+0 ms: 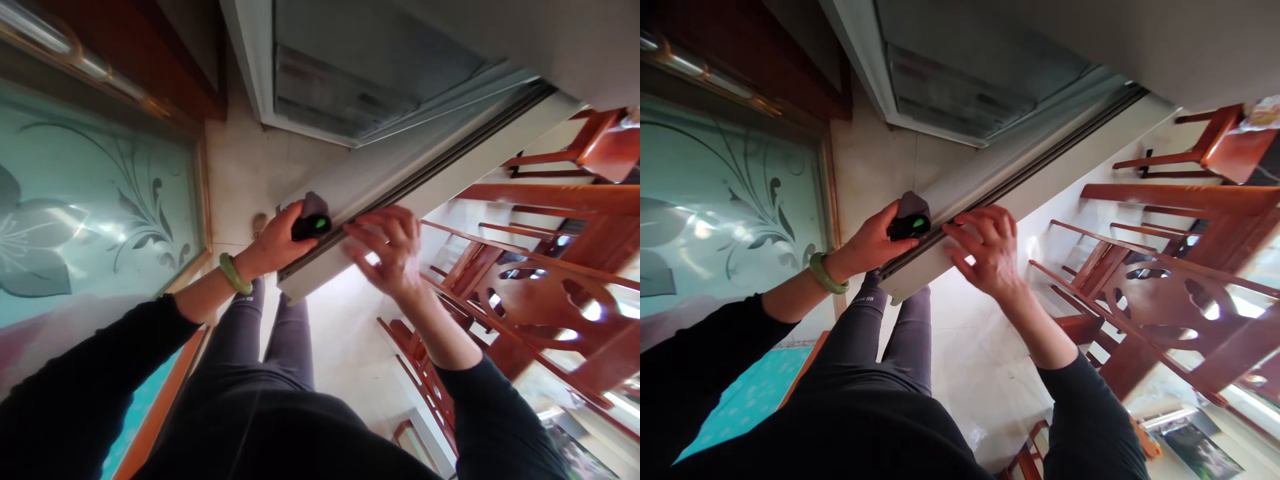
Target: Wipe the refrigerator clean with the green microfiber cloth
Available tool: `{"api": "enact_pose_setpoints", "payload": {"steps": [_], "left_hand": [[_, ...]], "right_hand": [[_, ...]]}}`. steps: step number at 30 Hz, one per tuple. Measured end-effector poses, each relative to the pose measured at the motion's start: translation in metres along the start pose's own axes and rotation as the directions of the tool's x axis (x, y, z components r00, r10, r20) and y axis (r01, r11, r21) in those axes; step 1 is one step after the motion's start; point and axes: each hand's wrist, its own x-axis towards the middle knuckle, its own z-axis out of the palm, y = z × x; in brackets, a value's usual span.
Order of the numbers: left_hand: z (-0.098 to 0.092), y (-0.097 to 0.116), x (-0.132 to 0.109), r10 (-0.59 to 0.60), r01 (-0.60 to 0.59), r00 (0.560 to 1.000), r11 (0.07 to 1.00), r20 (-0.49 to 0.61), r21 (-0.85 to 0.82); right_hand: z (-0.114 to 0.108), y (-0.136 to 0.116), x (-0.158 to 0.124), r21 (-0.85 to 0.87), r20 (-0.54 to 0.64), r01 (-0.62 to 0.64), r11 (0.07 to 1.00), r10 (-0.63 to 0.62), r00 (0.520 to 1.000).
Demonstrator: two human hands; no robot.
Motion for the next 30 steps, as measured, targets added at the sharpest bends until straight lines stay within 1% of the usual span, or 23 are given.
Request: {"api": "enact_pose_setpoints", "payload": {"steps": [3,6,9,11,13,15,17,18,20,23,25,26,28,30], "left_hand": [[0.003,-0.003,0.0,-0.012,0.012,1.0,1.0,-0.027,0.005],[0.003,-0.001,-0.002,0.018,-0.013,0.998,0.997,-0.064,0.076],[-0.002,0.009,-0.002,0.035,-0.024,0.996,0.99,-0.079,0.136],[-0.008,0.021,0.004,0.024,-0.02,0.999,0.996,-0.046,0.09],[-0.013,0.037,0.018,0.061,-0.06,0.998,0.998,-0.022,0.036],[-0.012,0.052,0.04,0.164,-0.163,0.986,0.985,-0.031,0.05],[-0.007,0.066,0.066,0.268,-0.263,0.963,0.96,-0.042,0.093],[-0.004,0.072,0.079,0.301,-0.296,0.953,0.95,-0.039,0.105],[0.004,0.082,0.101,0.328,-0.326,0.945,0.94,-0.004,0.104],[0.011,0.093,0.122,0.298,-0.304,0.948,0.952,0.108,0.044],[0.014,0.098,0.129,0.235,-0.233,0.954,0.972,0.188,-0.03],[0.015,0.1,0.133,0.202,-0.191,0.957,0.979,0.207,-0.071],[0.018,0.102,0.14,0.15,-0.12,0.969,0.981,0.196,-0.154],[0.023,0.103,0.149,0.123,-0.086,0.977,0.975,0.176,-0.206]], "right_hand": [[0.012,-0.012,-0.002,0.03,-0.039,-0.046,0.998,0.047,0.998],[0.023,-0.017,0.002,0.028,-0.075,-0.094,0.995,0.096,0.993],[0.029,-0.017,0.004,0.022,-0.145,-0.083,0.996,0.085,0.986],[0.032,-0.017,0.004,0.024,-0.179,-0.074,0.997,0.077,0.981],[0.034,-0.017,0.003,0.027,-0.194,-0.073,0.997,0.077,0.978],[0.038,-0.017,0.002,0.033,-0.209,-0.076,0.997,0.081,0.975],[0.042,-0.016,0.002,0.042,-0.239,-0.073,0.996,0.081,0.968],[0.045,-0.015,0.002,0.047,-0.259,-0.071,0.996,0.08,0.962],[0.05,-0.014,0.001,0.055,-0.301,-0.063,0.997,0.077,0.951],[0.056,-0.012,0.001,0.066,-0.336,-0.06,0.996,0.079,0.938],[0.059,-0.012,0.001,0.075,-0.347,-0.063,0.995,0.085,0.934],[0.06,-0.012,0.002,0.08,-0.354,-0.063,0.995,0.087,0.931],[0.061,-0.013,0.002,0.085,-0.364,-0.06,0.995,0.087,0.927],[0.062,-0.013,0.003,0.088,-0.365,-0.059,0.994,0.087,0.927]]}}
